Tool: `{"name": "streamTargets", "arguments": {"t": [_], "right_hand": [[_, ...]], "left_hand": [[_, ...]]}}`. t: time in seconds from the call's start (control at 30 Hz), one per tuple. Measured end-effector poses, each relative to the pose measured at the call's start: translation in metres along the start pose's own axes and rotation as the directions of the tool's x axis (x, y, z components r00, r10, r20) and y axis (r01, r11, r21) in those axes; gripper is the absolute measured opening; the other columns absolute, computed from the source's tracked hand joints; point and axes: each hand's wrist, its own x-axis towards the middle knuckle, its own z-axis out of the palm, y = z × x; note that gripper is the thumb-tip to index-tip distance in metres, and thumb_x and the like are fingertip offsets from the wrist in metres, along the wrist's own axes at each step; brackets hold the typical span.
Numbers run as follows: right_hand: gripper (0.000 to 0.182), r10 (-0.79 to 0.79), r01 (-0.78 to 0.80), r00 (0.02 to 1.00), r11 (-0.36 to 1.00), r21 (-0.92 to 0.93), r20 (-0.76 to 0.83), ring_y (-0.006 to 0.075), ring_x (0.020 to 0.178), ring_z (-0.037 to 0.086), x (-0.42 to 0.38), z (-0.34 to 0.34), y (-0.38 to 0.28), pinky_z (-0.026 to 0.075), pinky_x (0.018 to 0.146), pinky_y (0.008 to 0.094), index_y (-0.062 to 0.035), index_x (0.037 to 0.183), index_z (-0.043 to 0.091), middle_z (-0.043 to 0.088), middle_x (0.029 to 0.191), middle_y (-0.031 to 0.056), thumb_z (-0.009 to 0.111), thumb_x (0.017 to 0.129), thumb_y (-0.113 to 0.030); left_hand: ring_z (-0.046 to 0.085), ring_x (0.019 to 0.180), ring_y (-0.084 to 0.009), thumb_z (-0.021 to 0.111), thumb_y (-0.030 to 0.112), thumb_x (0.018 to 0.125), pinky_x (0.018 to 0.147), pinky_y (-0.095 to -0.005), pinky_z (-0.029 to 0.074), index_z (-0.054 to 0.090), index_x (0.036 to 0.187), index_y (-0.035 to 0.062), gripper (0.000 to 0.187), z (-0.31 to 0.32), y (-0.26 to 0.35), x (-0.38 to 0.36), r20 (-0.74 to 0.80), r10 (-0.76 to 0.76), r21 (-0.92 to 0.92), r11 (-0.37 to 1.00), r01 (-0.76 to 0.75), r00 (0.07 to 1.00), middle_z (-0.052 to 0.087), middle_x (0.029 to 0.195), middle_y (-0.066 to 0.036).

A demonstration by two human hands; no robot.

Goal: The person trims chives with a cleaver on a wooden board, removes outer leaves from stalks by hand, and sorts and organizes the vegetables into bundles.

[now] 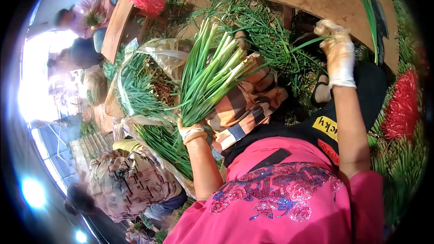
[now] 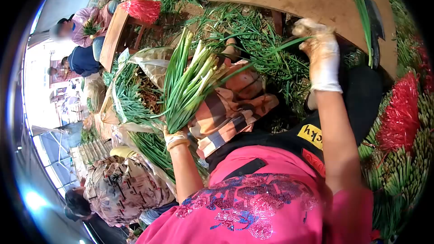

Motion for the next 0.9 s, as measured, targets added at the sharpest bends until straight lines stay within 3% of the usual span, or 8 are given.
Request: {"name": "streamTargets", "arguments": {"t": [0.07,0.3,0.53,0.6,0.63,0.77,0.83,0.9], "right_hand": [[0.027,0.183,-0.101,0.968,0.911,-0.401,0.173,0.0036,0.063,0.051,-0.037,0.033,0.01,0.034,0.049,0.0163,-0.0049,0.106,0.062,0.063,0.087,0.0038,0.046,0.084,-0.012],[0.023,0.495,-0.456,0.741,0.867,-0.201,0.454,0.0075,0.067,0.058,-0.076,0.075,0.099,0.044,0.048,0.0187,0.0002,0.107,0.054,0.061,0.084,0.0026,0.059,0.088,-0.012],[0.023,0.132,0.012,0.833,0.967,-0.256,0.538,0.0182,0.064,0.061,-0.086,0.036,0.15,0.051,0.06,0.026,0.0053,0.101,0.054,0.064,0.083,0.0117,0.049,0.079,0.006],[0.014,0.543,-0.42,0.704,0.838,-0.349,0.458,0.0175,0.056,0.058,-0.088,0.034,0.102,0.049,0.052,0.0262,0.0032,0.092,0.056,0.063,0.078,0.0107,0.05,0.08,-0.001],[0.012,0.437,-0.409,0.814,0.899,-0.157,0.383,0.0155,0.051,0.055,-0.082,0.04,0.085,0.045,0.047,0.0248,0.0014,0.088,0.057,0.062,0.077,0.0105,0.052,0.081,-0.005],[0.01,0.032,-0.019,0.983,0.997,0.075,-0.179,0.0073,0.07,0.053,-0.003,0.002,-0.037,0.043,0.055,0.0152,-0.0054,0.092,0.056,0.057,0.078,0.004,0.047,0.091,-0.009],[0.014,-0.276,0.288,0.955,0.95,-0.117,0.11,0.0166,0.087,0.059,0.019,-0.028,-0.093,0.05,0.072,0.0282,-0.0036,0.097,0.059,0.061,0.094,0.0088,0.056,0.086,-0.013],[0.02,-0.145,0.625,0.775,0.316,-0.714,0.615,0.0186,0.095,0.059,0.012,-0.009,-0.094,0.048,0.081,0.0315,-0.0047,0.093,0.064,0.062,0.104,0.0096,0.065,0.078,-0.017]], "left_hand": [[0.042,0.121,-0.0407,0.033,0.041,0.087,0.097,-0.0628,0.033,0.049,0.127,0.0092,0.054,0.0,-0.003,0.001,-0.063,0.011,0.009,1.0,-0.011,0.998,0.046,0.133,-0.017],[0.041,0.122,-0.0403,0.034,0.042,0.084,0.098,-0.0632,0.032,0.046,0.13,0.0095,0.058,0.01,-0.01,-0.015,-0.035,0.03,-0.015,0.999,-0.03,0.999,0.044,0.135,-0.016],[0.041,0.121,-0.0407,0.031,0.044,0.083,0.095,-0.0641,0.032,0.045,0.13,0.009,0.06,-0.003,-0.012,-0.001,-0.059,0.087,0.054,0.995,-0.084,0.994,0.043,0.135,-0.016],[0.041,0.121,-0.0408,0.032,0.044,0.083,0.095,-0.0641,0.033,0.046,0.13,0.0089,0.06,-0.008,-0.009,0.004,-0.043,0.08,0.073,0.994,-0.077,0.996,0.043,0.135,-0.017],[0.042,0.12,-0.0408,0.032,0.044,0.082,0.094,-0.0642,0.033,0.046,0.13,0.0089,0.061,-0.009,-0.009,0.004,-0.033,0.072,0.074,0.995,-0.069,0.997,0.044,0.135,-0.017],[0.044,0.119,-0.0402,0.035,0.042,0.082,0.094,-0.0631,0.034,0.048,0.128,0.0082,0.058,0.004,-0.012,-0.012,-0.013,0.072,0.054,0.996,-0.072,0.997,0.048,0.131,-0.016],[0.044,0.119,-0.04,0.036,0.041,0.083,0.095,-0.0621,0.034,0.048,0.127,0.0076,0.057,-0.003,-0.011,-0.001,-0.022,0.044,-0.016,0.999,-0.044,0.999,0.049,0.13,-0.016],[0.044,0.119,-0.0395,0.036,0.04,0.084,0.096,-0.0614,0.034,0.049,0.127,0.0072,0.056,-0.003,-0.014,0.0,-0.039,0.05,-0.035,0.998,-0.051,0.998,0.049,0.13,-0.016]]}}
